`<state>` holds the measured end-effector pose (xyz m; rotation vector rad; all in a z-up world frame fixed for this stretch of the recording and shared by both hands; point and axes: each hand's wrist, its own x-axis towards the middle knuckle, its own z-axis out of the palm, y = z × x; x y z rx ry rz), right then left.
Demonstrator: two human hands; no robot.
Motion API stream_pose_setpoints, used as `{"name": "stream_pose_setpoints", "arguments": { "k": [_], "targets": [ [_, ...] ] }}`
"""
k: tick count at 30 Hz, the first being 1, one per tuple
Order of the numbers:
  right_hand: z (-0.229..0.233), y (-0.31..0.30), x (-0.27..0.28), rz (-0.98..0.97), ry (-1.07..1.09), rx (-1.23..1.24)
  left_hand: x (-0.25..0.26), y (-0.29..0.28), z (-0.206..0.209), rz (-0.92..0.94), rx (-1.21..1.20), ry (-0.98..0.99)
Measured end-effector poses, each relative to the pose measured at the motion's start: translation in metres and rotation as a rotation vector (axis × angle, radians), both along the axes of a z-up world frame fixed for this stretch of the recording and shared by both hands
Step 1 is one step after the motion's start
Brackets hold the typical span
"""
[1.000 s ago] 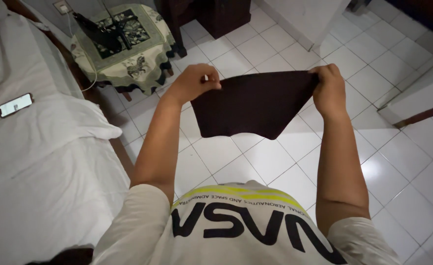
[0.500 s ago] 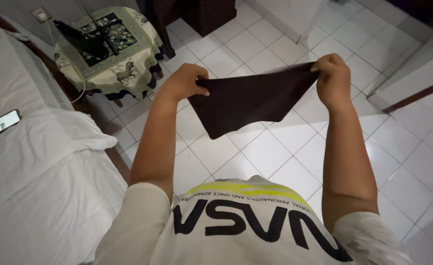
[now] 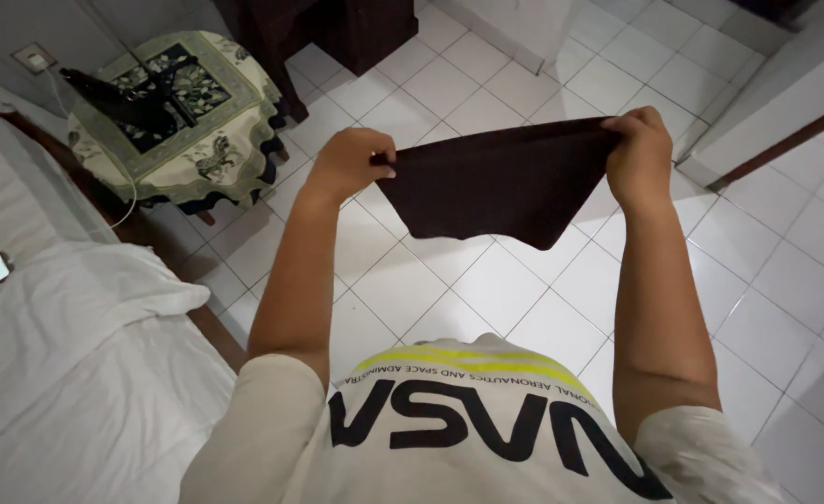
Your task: The person folds a white pair of shorts and two dark-colored shirts on a bed. They smooth each item, fold it into a compact rectangle, and place it on a growing stack of folded laundry.
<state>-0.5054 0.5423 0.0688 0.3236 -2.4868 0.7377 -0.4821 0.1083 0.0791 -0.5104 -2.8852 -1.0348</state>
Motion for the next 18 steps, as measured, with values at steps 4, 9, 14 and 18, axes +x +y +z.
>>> {"name": "stream_pose_setpoints", "arguments": {
  "k": [4, 9, 14, 18],
  "targets": [
    [-0.006, 0.012, -0.003, -0.017, 0.033, 0.0, -0.012, 0.012, -0.008, -0.108, -0.097, 0.062],
    [-0.003, 0.017, -0.002, -0.016, 0.058, -0.256, -0.012, 0.021, -0.009, -0.038, -0.054, -0.02],
    [-0.006, 0.011, -0.001, -0.104, 0.205, -0.132, -0.024, 0.036, -0.028, 0.093, 0.222, -0.022],
    [0.019, -0.011, 0.015, -0.139, 0.168, 0.008, -0.019, 0.052, -0.012, 0.225, 0.354, 0.263]
  ]
}}
